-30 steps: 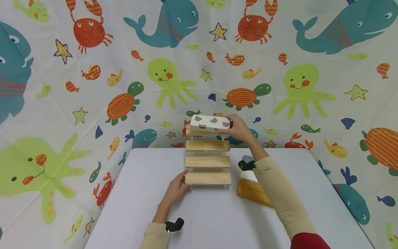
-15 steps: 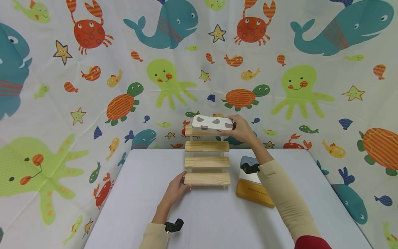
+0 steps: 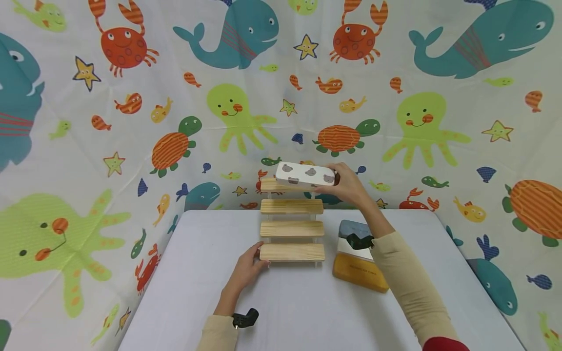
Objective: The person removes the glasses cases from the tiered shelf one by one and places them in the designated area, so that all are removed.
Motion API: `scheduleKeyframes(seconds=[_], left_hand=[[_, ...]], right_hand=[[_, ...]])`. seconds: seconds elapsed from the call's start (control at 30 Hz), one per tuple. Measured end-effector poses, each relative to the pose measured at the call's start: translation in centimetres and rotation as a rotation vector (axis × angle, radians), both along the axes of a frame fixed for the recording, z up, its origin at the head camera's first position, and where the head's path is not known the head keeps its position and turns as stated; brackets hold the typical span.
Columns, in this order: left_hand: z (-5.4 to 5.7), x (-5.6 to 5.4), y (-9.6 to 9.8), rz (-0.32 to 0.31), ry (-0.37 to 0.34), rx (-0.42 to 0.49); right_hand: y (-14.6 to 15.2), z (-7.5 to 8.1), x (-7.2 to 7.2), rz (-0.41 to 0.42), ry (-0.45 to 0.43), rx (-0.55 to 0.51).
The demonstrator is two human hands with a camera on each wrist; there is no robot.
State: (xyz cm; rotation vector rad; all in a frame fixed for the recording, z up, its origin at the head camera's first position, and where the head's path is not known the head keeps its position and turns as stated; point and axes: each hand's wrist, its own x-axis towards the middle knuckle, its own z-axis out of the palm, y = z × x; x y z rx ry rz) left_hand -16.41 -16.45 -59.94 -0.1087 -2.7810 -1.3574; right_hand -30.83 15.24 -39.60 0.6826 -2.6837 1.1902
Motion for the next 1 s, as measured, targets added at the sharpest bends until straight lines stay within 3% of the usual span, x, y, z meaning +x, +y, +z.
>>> scheduleKeyframes(seconds=[0.77, 1.0], left_hand=[[0.3, 0.1, 0.0, -0.001, -0.018, 0.017], [0.3, 0.2, -0.1, 0.003, -0.022, 0.044]], right_hand=[[2.0, -0.3, 2.8, -0.029, 0.034, -0.028], [2.6, -0.4, 3.6, -0.041, 0.005, -0.050]])
